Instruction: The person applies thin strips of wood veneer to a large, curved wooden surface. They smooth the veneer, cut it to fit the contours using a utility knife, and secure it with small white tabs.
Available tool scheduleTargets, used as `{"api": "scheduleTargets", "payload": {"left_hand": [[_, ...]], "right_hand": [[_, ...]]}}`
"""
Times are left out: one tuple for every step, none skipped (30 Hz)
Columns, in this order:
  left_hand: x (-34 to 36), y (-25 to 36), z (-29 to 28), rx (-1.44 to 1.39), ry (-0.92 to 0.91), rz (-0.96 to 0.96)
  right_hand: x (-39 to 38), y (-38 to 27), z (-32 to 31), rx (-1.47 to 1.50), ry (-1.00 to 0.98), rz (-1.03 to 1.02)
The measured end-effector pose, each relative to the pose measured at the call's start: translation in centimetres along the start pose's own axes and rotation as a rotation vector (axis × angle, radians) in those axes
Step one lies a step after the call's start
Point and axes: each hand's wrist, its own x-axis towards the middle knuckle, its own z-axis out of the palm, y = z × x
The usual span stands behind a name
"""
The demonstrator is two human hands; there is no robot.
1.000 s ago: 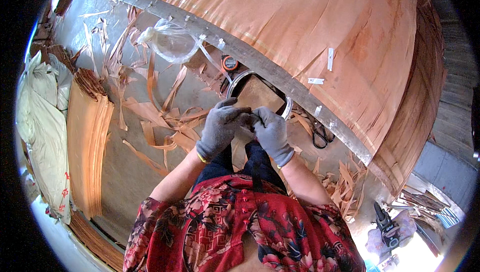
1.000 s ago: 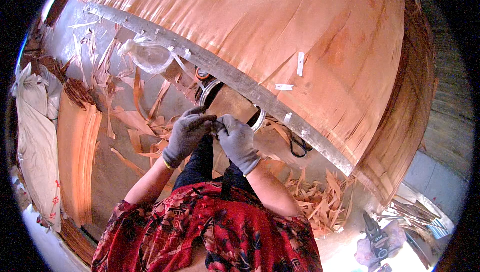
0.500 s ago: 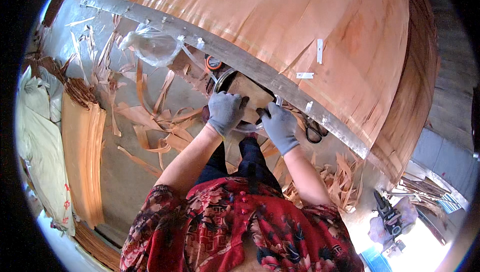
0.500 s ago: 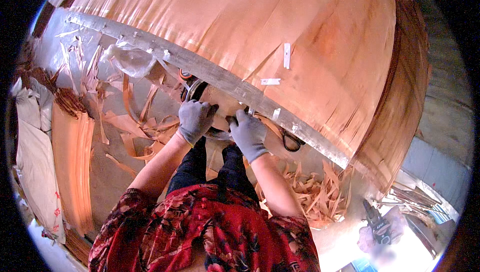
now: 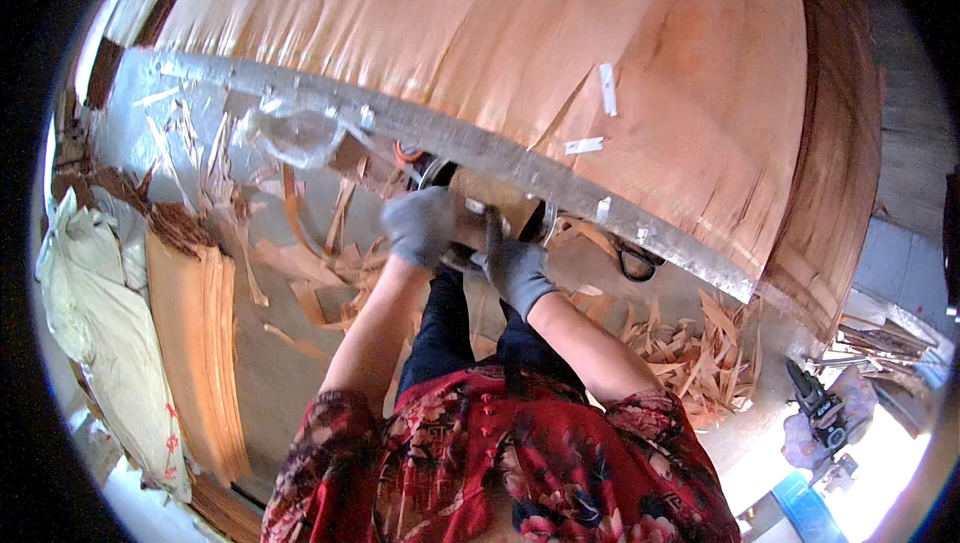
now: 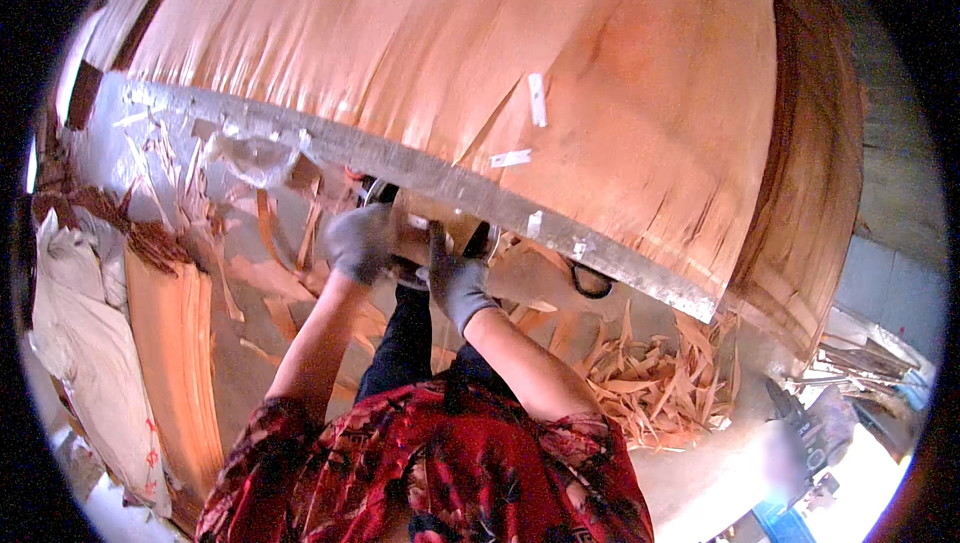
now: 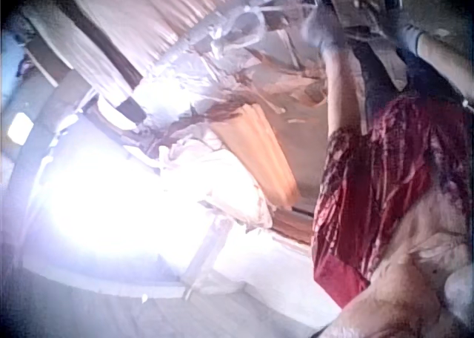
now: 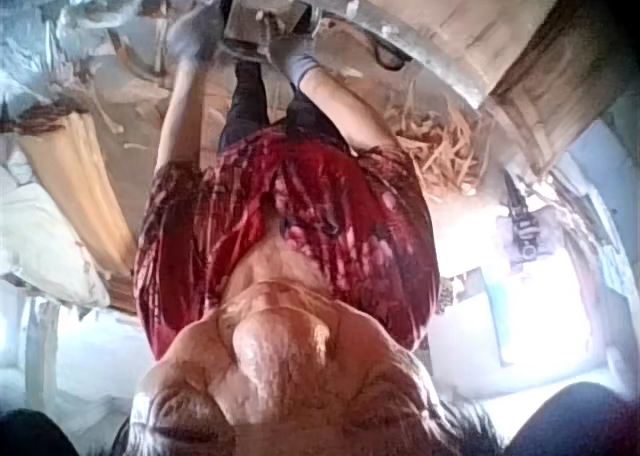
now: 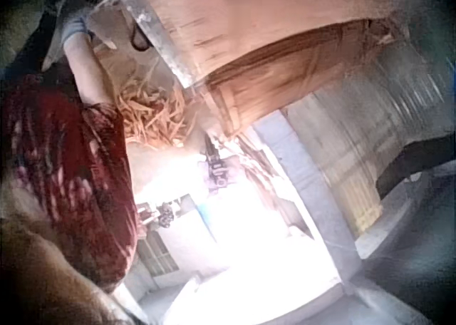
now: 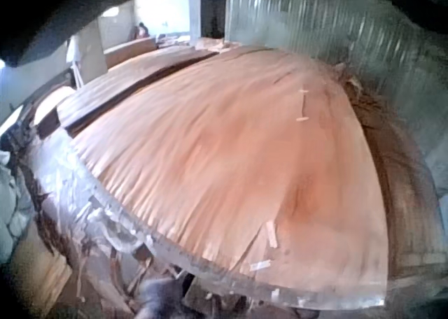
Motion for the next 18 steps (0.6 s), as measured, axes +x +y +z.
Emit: {"api": "scheduleTargets", "payload": {"left_hand": [[0.2, -2.4, -0.3, 0.092, -0.009, -0.05], [-0.1, -4.6, -1.5, 0.074, 0.058, -0.067], [-0.7, -6.7, -3.4, -0.067, 0.142, -0.157], [-1.3, -8.4, -4.4, -0.031, 0.161, -0.204], [-1.7, -8.9, -5.8, -0.054, 0.123, -0.194], [-2.4, -8.4, -7.3, -0.159, 0.096, -0.168], [-2.8, -7.5, -8.5, -0.265, 0.069, -0.14], [-3.6, -6.4, -9.3, -0.374, 0.019, -0.161], [-4.3, -5.1, -9.9, -0.48, -0.037, -0.183], [-4.7, -4.3, -9.6, -0.5, -0.037, -0.122], [-5.3, -4.5, -7.2, -0.549, -0.032, -0.17], [-5.7, -3.8, -6.6, -0.724, -0.095, -0.247], [-6.0, -2.8, -6.2, -0.9, -0.156, -0.323], [-6.1, -2.2, -5.8, -1.021, -0.163, -0.325], [-6.5, -1.8, -5.2, -1.144, -0.173, -0.336], [-6.8, -1.4, -4.7, -1.268, -0.179, -0.346], [-6.7, -0.6, -4.9, -1.377, -0.197, -0.377], [-6.7, 0.1, -5.4, -1.485, -0.216, -0.414]], "right_hand": [[0.0, 0.4, -0.1, -0.004, 0.005, -0.028], [-0.1, 0.9, -0.2, -0.005, 0.011, -0.052], [-0.4, 0.7, -1.0, -0.064, -0.041, -0.046], [-0.6, 1.3, -0.1, -0.143, 0.127, -0.129], [-0.5, 2.0, -0.1, -0.166, 0.168, -0.162], [-0.7, 2.2, -0.6, -0.188, 0.204, -0.201], [-0.5, 2.6, -1.4, -0.15, 0.115, -0.193], [-0.8, 2.6, -2.2, -0.113, 0.022, -0.193], [-0.9, 3.0, -2.0, -0.107, 0.087, -0.228], [-0.7, 3.5, -1.4, -0.1, 0.151, -0.261], [-0.6, 3.5, -1.2, -0.093, 0.216, -0.308], [-0.9, 3.4, -2.0, -0.165, 0.19, -0.31], [-0.7, 3.6, -1.8, -0.108, 0.195, -0.309], [-0.5, 4.0, -1.5, -0.051, 0.199, -0.304], [-1.0, 3.7, -2.4, 0.003, 0.192, -0.302], [-1.6, 3.6, -3.5, 0.129, 0.112, -0.21], [-1.8, 4.3, -3.7, 0.175, 0.138, -0.189], [-2.2, 5.2, -3.6, 0.222, 0.16, -0.168]]}}
